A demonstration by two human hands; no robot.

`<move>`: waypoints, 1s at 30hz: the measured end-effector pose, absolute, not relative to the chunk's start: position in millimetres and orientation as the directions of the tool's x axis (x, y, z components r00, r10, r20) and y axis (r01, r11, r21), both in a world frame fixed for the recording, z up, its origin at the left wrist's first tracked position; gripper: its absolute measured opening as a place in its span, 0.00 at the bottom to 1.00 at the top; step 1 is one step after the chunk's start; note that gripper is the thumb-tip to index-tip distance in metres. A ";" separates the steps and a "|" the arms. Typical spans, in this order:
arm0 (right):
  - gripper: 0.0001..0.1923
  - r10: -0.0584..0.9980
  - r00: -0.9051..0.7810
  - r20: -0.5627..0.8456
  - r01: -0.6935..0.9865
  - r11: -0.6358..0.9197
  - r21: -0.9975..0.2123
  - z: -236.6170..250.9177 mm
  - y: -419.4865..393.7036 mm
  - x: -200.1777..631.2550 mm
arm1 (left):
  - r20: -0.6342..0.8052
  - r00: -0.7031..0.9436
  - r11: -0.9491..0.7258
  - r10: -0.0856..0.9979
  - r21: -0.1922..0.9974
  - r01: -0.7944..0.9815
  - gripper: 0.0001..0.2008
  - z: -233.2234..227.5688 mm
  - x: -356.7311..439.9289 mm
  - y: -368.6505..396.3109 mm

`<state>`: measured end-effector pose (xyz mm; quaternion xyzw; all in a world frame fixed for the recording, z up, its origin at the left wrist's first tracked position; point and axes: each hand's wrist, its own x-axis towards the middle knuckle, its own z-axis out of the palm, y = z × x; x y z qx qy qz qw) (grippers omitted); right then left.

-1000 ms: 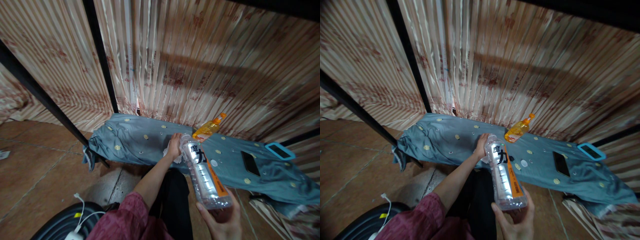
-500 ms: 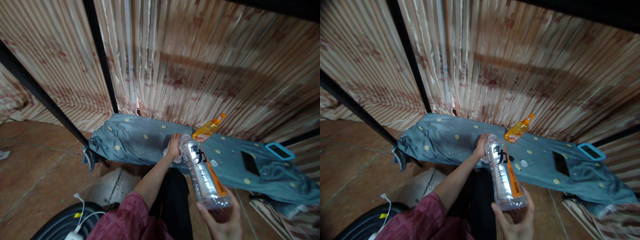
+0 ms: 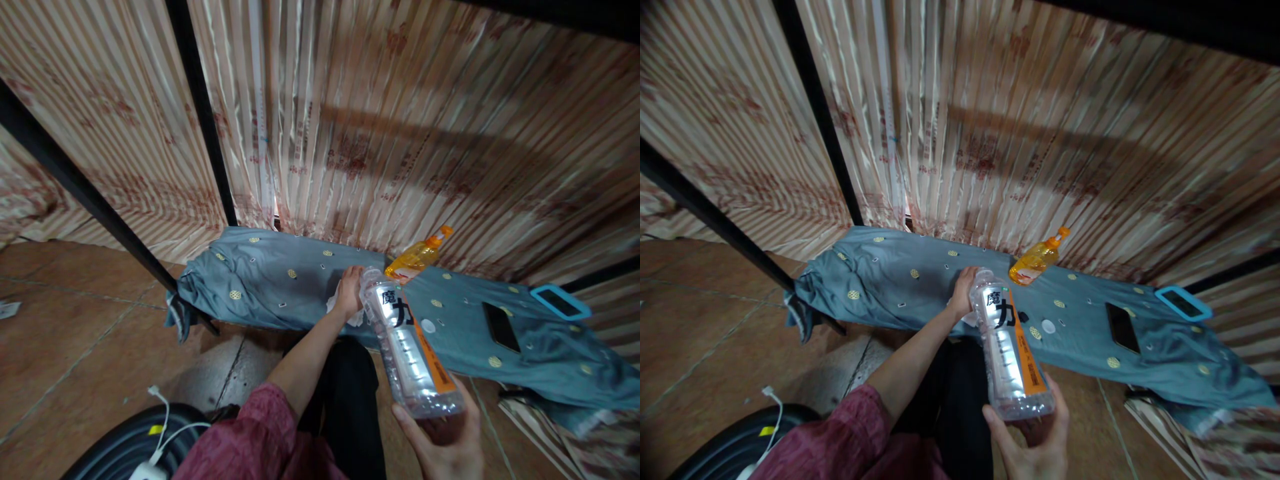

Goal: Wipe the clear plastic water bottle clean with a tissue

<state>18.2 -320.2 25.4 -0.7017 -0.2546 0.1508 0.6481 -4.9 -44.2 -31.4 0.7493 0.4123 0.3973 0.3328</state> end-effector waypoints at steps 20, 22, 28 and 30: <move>0.58 0.557 0.827 0.078 0.119 -0.038 -0.992 22.7 -321.3 19.5 | 0.321 0.329 -0.433 0.888 0.824 0.366 0.14 -34.5 -2.4 -42.2; 0.58 0.562 0.823 0.084 0.129 -0.040 -0.991 21.9 -321.5 20.0 | 0.328 0.328 -0.437 0.886 0.827 0.354 0.15 -35.3 -2.2 -42.1; 0.58 0.560 0.824 0.080 0.125 -0.042 -0.991 22.8 -321.1 19.9 | 0.353 0.321 -0.452 0.879 0.831 0.324 0.15 -37.1 -2.2 -42.5; 0.59 0.560 0.825 0.074 0.123 -0.050 -0.991 23.5 -321.1 19.7 | 0.354 0.322 -0.453 0.878 0.832 0.321 0.15 -37.2 -2.4 -42.5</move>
